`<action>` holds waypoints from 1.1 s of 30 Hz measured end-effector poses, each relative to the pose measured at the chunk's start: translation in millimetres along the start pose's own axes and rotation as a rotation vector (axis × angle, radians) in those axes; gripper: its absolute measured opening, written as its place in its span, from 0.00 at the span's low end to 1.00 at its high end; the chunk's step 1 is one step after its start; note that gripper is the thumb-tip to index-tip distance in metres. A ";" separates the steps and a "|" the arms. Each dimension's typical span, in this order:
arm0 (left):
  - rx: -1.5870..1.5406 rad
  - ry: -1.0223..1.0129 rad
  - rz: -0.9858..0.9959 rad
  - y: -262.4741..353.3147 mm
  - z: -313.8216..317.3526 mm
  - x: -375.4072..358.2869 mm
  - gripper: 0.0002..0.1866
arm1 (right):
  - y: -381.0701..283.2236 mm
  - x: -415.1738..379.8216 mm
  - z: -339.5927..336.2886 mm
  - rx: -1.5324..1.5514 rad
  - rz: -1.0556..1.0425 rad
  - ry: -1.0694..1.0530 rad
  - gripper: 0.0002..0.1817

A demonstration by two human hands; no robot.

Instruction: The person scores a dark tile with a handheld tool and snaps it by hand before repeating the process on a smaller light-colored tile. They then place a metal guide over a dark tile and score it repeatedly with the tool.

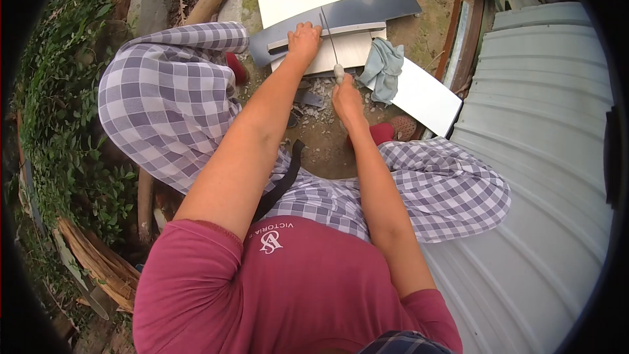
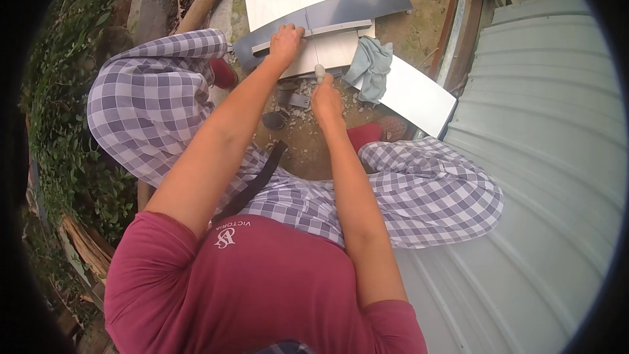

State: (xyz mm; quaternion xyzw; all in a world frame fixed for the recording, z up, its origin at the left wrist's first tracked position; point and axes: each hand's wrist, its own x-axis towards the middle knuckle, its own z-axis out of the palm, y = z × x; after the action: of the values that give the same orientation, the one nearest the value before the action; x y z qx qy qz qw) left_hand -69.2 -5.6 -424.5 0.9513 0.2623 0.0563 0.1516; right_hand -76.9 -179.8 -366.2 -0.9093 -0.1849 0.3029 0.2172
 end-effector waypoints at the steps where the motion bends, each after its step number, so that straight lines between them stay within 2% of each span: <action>1: -0.007 -0.012 0.008 -1.2 0.8 1.2 0.08 | -3.5 -0.9 -0.9 -0.021 -0.010 -0.002 0.16; 5: 0.000 -0.043 0.014 -3.8 -2.7 3.8 0.09 | -1.4 -33.7 -2.7 0.032 0.015 -0.038 0.15; 12: 0.034 -0.044 0.039 0.1 -5.6 2.3 0.10 | -4.3 -1.4 0.6 0.002 -0.024 0.021 0.14; 18: 0.002 -0.052 0.033 -2.7 -5.6 1.3 0.10 | -2.4 -33.1 -4.1 0.004 -0.001 -0.046 0.13; 28: -0.023 -0.029 0.015 -6.1 -1.6 2.0 0.11 | -2.5 -16.7 -1.4 -0.025 -0.026 0.004 0.13; 33: -0.009 -0.067 0.017 -5.6 -4.5 4.1 0.11 | -2.9 -47.2 -13.7 -0.012 -0.008 -0.075 0.14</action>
State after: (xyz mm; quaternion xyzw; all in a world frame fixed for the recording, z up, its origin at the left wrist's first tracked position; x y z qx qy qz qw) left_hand -69.2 2.2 -422.0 0.9541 0.2489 0.0268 0.1642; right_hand -104.1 -203.3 -332.6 -0.8980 -0.1984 0.3346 0.2058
